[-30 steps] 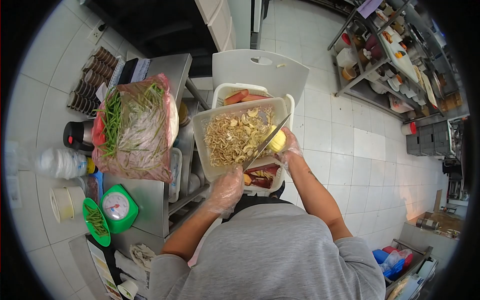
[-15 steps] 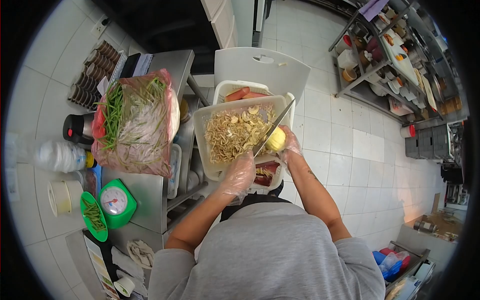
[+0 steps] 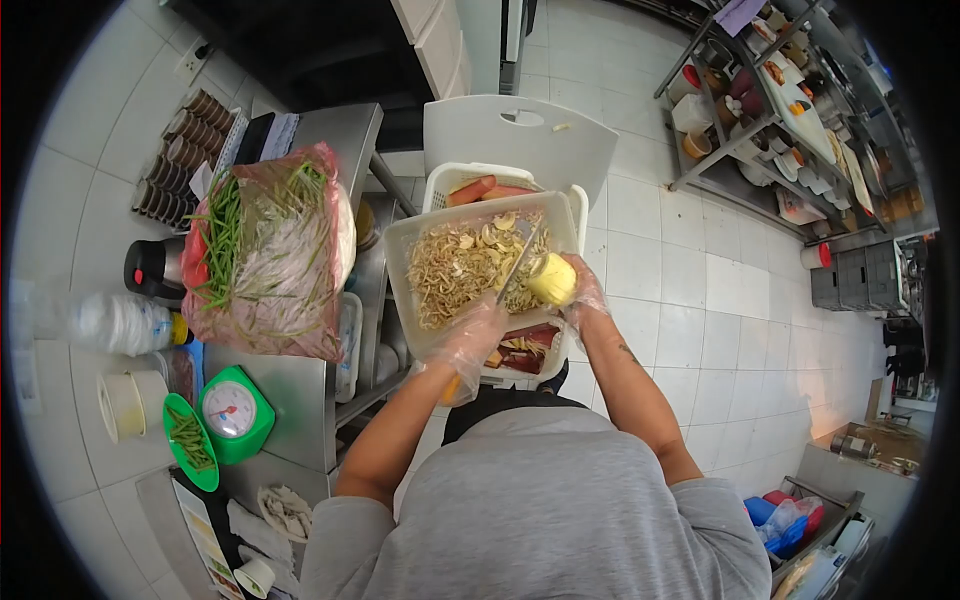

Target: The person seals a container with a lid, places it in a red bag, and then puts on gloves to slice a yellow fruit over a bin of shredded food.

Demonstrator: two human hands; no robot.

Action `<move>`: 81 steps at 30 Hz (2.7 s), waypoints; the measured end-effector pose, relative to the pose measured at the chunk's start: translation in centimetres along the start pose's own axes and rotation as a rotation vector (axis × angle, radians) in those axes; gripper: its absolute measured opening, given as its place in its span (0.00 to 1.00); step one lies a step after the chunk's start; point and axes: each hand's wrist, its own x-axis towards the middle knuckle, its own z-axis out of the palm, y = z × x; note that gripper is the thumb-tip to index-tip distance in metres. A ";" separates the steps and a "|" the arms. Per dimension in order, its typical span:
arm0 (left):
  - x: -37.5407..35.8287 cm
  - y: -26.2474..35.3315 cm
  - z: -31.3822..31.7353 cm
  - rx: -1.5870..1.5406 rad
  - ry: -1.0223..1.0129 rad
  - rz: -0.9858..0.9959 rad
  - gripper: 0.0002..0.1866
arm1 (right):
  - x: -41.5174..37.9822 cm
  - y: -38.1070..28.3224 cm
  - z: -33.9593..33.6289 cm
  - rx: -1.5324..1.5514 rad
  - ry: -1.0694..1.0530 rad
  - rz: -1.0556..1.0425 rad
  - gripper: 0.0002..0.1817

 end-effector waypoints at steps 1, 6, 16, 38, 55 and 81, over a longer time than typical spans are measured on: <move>-0.1 -0.4 -0.3 0.019 0.014 0.025 0.16 | 0.0 -0.5 -0.1 0.019 0.002 0.000 0.18; -1.3 -0.9 0.1 0.112 0.063 0.151 0.16 | 0.9 -1.0 -0.1 0.009 0.008 -0.072 0.19; -3.5 -1.0 0.1 0.290 0.087 0.263 0.11 | 1.7 -1.2 1.0 -0.039 0.027 0.036 0.13; 3.1 -0.7 3.3 0.188 0.074 0.068 0.11 | 2.3 -0.5 0.7 -0.093 0.020 -0.045 0.15; 2.1 -0.8 1.0 -0.092 0.009 0.140 0.18 | 0.9 -1.6 0.5 0.301 -0.219 -0.017 0.21; 1.9 -10.6 6.6 -0.144 0.217 -0.021 0.21 | 5.3 0.7 -1.9 -0.272 -0.348 -0.174 0.48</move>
